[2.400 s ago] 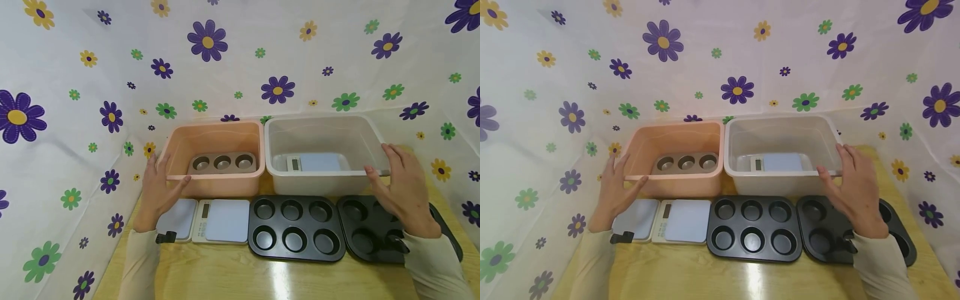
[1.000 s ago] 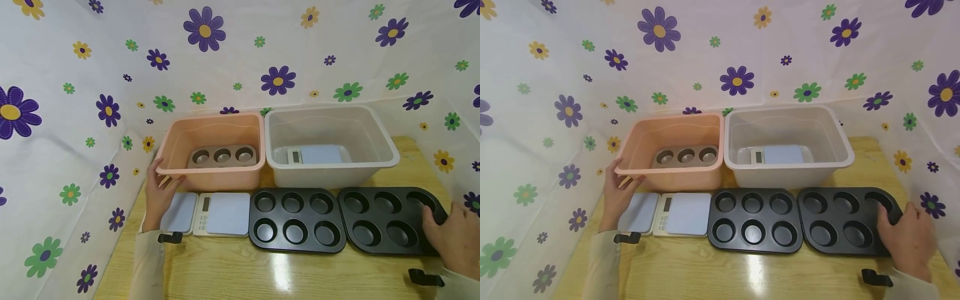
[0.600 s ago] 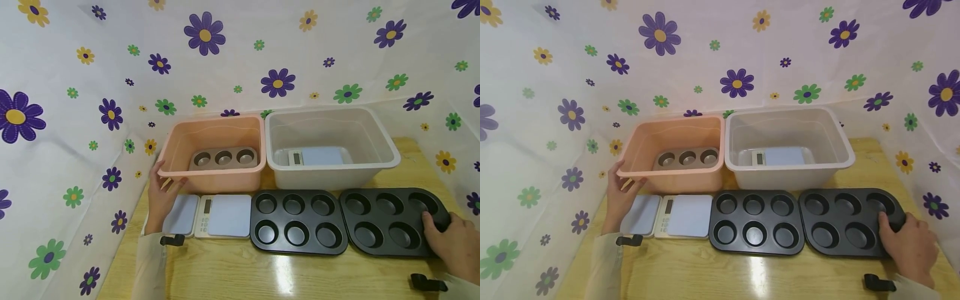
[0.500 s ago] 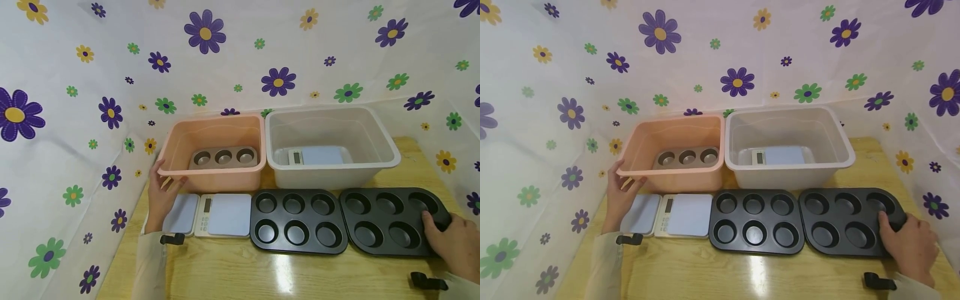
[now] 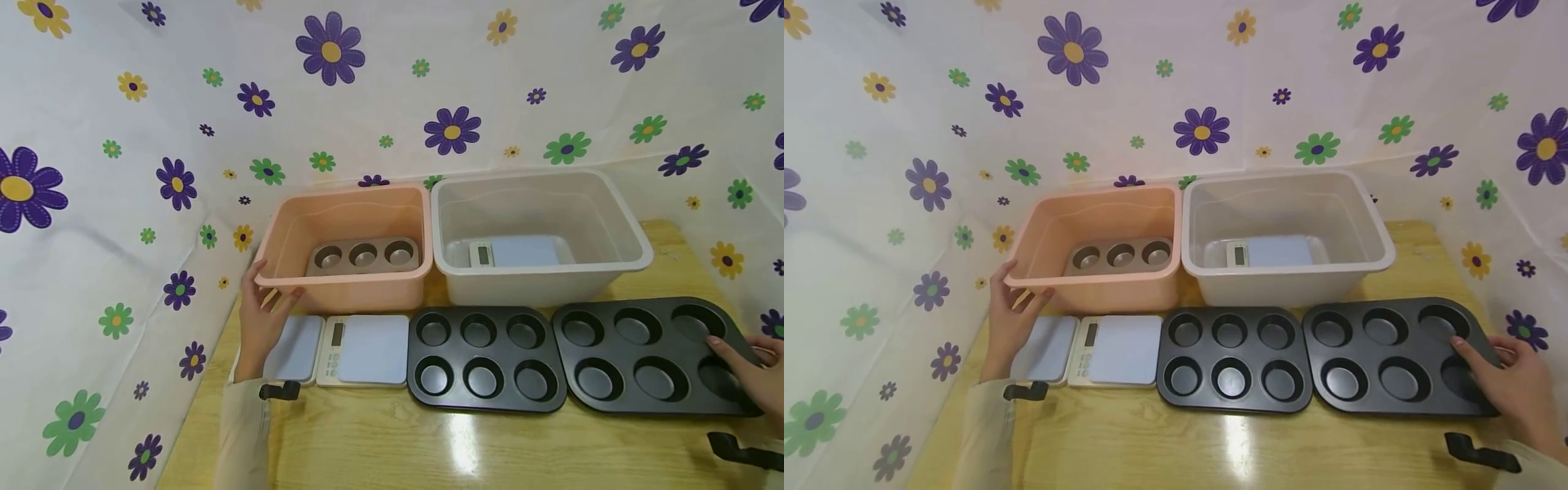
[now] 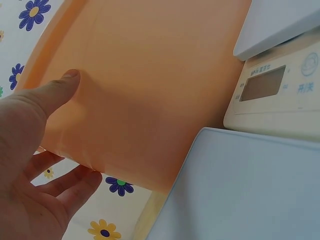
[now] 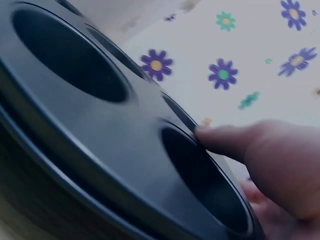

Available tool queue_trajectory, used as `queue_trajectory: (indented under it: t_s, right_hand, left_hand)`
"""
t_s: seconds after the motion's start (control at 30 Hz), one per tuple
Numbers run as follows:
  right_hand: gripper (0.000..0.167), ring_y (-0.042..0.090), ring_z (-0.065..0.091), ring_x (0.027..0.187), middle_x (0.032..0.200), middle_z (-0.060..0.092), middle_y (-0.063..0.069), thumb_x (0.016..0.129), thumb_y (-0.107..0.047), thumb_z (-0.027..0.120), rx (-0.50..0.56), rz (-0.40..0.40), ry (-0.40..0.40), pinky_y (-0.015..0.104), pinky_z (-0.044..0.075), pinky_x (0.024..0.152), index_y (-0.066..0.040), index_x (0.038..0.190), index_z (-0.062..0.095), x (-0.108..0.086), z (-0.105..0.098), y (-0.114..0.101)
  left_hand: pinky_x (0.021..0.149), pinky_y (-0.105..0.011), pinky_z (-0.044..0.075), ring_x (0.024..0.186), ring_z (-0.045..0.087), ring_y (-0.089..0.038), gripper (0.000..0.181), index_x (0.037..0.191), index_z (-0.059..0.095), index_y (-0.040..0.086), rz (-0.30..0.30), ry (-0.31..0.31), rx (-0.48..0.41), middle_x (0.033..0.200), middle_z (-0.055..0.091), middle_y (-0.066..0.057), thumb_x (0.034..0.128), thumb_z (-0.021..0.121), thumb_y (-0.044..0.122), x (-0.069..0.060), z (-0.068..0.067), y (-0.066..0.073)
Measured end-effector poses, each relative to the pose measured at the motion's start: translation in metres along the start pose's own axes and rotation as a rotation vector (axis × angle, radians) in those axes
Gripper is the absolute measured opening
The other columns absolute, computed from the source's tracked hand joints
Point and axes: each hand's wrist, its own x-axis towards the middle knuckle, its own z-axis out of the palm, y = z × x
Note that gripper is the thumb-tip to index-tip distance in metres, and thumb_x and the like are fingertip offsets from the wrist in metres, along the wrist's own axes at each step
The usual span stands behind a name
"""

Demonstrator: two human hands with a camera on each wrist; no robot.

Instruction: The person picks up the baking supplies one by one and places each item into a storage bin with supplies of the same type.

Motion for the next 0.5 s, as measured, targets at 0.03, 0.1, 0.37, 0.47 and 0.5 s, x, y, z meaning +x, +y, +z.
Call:
queue_trajectory:
  t_s: [0.03, 0.1, 0.37, 0.47, 0.5]
  right_hand:
    - [0.034, -0.01, 0.064, 0.093, 0.099, 0.068, -0.02, 0.108, -0.046, 0.058, 0.031, -0.018, -0.013, 0.015, 0.055, 0.086, -0.034, 0.139, 0.049, 0.001, -0.003, 0.003]
    - [0.031, -0.023, 0.045, 0.062, 0.075, 0.051, -0.04, 0.11, -0.04, 0.059, 0.105, -0.073, -0.04, 0.008, 0.043, 0.056, -0.056, 0.124, 0.037, 0.005, -0.007, 0.01]
    - [0.05, -0.018, 0.06, 0.057, 0.111, 0.063, -0.044, 0.117, -0.019, 0.05, 0.336, -0.385, -0.177, 0.006, 0.048, 0.049, -0.058, 0.148, 0.047, 0.016, -0.011, 0.042]
    - [0.056, -0.025, 0.063, 0.078, 0.138, 0.053, -0.042, 0.117, -0.011, 0.045, 0.366, -0.54, -0.213, 0.001, 0.049, 0.06, -0.042, 0.164, 0.046, 0.02, -0.013, 0.051]
    - [0.056, -0.027, 0.061, 0.088, 0.142, 0.047, -0.043, 0.118, -0.009, 0.043, 0.353, -0.589, -0.222, -0.002, 0.047, 0.066, -0.037, 0.166, 0.044, 0.021, -0.013, 0.052]
  left_hand:
    - [0.124, -0.063, 0.046, 0.143, 0.058, -0.039, 0.089, 0.166, 0.039, 0.022, -0.001, -0.001, 0.0, 0.169, 0.042, -0.011, 0.0931, 0.088, 0.008, 0.0, 0.0, 0.0]
    - [0.124, -0.063, 0.046, 0.143, 0.058, -0.039, 0.089, 0.166, 0.038, 0.021, -0.004, -0.001, -0.002, 0.169, 0.042, -0.011, 0.0931, 0.087, 0.008, 0.001, 0.001, 0.001]
    - [0.123, -0.063, 0.048, 0.137, 0.06, -0.034, 0.09, 0.166, 0.038, 0.022, 0.004, -0.004, 0.003, 0.168, 0.043, -0.01, 0.0927, 0.088, 0.008, 0.0, 0.001, 0.001]
    - [0.122, -0.063, 0.048, 0.137, 0.06, -0.035, 0.091, 0.166, 0.037, 0.023, 0.002, -0.005, 0.009, 0.168, 0.043, -0.01, 0.0929, 0.088, 0.008, 0.0, 0.001, 0.0]
    - [0.122, -0.063, 0.048, 0.137, 0.06, -0.035, 0.09, 0.166, 0.037, 0.023, 0.0, -0.006, 0.011, 0.169, 0.043, -0.01, 0.0931, 0.088, 0.008, -0.001, 0.001, 0.0]
